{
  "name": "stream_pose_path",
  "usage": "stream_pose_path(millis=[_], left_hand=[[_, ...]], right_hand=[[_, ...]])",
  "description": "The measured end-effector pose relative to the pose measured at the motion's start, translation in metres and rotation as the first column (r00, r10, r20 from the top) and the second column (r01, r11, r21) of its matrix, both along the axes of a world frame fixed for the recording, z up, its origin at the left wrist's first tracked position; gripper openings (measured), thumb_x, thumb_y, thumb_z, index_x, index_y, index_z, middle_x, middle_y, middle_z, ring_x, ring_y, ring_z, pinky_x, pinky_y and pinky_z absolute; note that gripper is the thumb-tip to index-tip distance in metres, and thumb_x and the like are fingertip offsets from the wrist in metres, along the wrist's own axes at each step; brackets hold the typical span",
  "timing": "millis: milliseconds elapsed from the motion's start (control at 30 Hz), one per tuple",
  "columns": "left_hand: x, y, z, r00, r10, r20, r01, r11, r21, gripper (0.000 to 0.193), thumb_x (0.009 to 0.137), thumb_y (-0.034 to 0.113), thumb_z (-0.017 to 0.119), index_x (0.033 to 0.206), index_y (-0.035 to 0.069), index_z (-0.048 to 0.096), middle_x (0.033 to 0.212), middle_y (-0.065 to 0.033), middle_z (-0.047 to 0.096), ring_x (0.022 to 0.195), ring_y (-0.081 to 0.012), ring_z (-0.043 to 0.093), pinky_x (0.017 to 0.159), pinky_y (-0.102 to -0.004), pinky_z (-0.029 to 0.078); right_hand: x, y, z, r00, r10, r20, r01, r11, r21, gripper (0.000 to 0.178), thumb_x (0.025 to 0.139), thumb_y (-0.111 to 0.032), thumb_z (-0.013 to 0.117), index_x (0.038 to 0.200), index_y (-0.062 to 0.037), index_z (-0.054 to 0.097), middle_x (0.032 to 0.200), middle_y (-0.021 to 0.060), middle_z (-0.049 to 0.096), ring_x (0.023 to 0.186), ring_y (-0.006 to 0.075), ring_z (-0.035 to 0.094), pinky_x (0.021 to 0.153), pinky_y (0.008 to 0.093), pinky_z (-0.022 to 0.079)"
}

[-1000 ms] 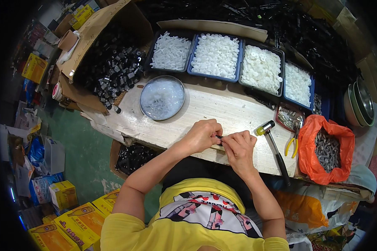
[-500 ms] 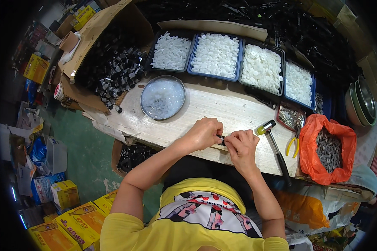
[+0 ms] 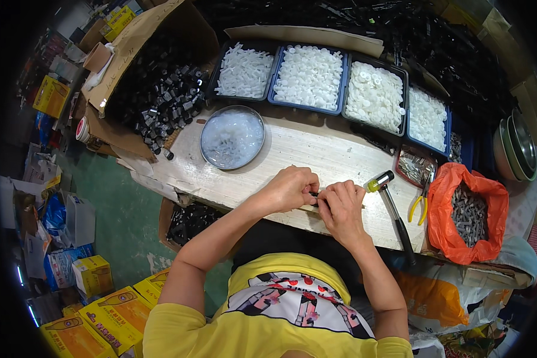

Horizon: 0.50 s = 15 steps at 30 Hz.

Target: The person assembles small metal lock components using a hammer and a wooden jig. They repeatedly pick up a metal cylinder and a white plastic insert, place them into the jig, and strike the assembly with a hammer. The person then removes the assembled unit and places it into a cardboard box.

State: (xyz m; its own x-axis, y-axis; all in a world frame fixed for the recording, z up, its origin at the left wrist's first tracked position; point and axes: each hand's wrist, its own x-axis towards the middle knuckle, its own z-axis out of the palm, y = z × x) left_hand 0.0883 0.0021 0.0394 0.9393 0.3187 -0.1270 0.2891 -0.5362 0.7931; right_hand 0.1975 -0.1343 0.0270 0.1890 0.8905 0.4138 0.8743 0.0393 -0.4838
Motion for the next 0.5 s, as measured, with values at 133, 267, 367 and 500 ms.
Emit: stream_pose_path(millis=[133, 267, 367, 500], left_hand=[[-0.001, 0.002, 0.003, 1.0, -0.018, -0.009, 0.018, 1.0, -0.025, 0.018, 0.064, 0.005, 0.068, 0.081, 0.001, 0.06, 0.074, -0.01, 0.055, 0.066, -0.0214, 0.055, 0.06, -0.0315, 0.045], [-0.002, 0.0, -0.001, 1.0, -0.015, 0.018, 0.015, 1.0, -0.002, 0.018, 0.065, 0.004, 0.068, 0.081, 0.001, 0.06, 0.074, -0.0097, 0.055, 0.066, -0.0215, 0.054, 0.061, -0.0317, 0.045], [-0.003, -0.001, -0.003, 0.999, 0.0, 0.034, 0.0, 1.0, -0.005, 0.018, 0.065, 0.004, 0.067, 0.081, 0.001, 0.06, 0.074, -0.0097, 0.054, 0.066, -0.0217, 0.054, 0.061, -0.032, 0.045], [-0.002, -0.001, -0.001, 0.999, -0.015, 0.029, 0.014, 1.0, 0.027, 0.018, 0.065, 0.004, 0.067, 0.08, 0.001, 0.06, 0.074, -0.0097, 0.054, 0.066, -0.0223, 0.054, 0.061, -0.0323, 0.044]], right_hand=[[0.002, 0.001, 0.001, 1.0, 0.004, 0.023, -0.003, 1.0, -0.017, 0.016, 0.066, -0.005, 0.065, 0.077, -0.0079, 0.054, 0.077, 0.0036, 0.048, 0.077, 0.0215, 0.045, 0.07, 0.0379, 0.029], [0.01, 0.005, 0.0, 0.998, 0.042, 0.044, -0.043, 0.999, 0.006, 0.016, 0.065, -0.005, 0.065, 0.077, -0.0078, 0.055, 0.076, 0.0037, 0.048, 0.074, 0.0215, 0.046, 0.07, 0.0381, 0.03], [0.01, 0.005, 0.001, 0.996, 0.075, 0.049, -0.076, 0.997, 0.007, 0.017, 0.065, -0.005, 0.065, 0.078, -0.0075, 0.054, 0.076, 0.0038, 0.048, 0.074, 0.0213, 0.046, 0.071, 0.0382, 0.03], [0.007, 0.002, 0.0, 0.994, 0.084, 0.068, -0.087, 0.995, 0.042, 0.018, 0.065, -0.005, 0.065, 0.078, -0.0071, 0.053, 0.077, 0.0039, 0.048, 0.075, 0.0208, 0.047, 0.072, 0.0387, 0.03]])
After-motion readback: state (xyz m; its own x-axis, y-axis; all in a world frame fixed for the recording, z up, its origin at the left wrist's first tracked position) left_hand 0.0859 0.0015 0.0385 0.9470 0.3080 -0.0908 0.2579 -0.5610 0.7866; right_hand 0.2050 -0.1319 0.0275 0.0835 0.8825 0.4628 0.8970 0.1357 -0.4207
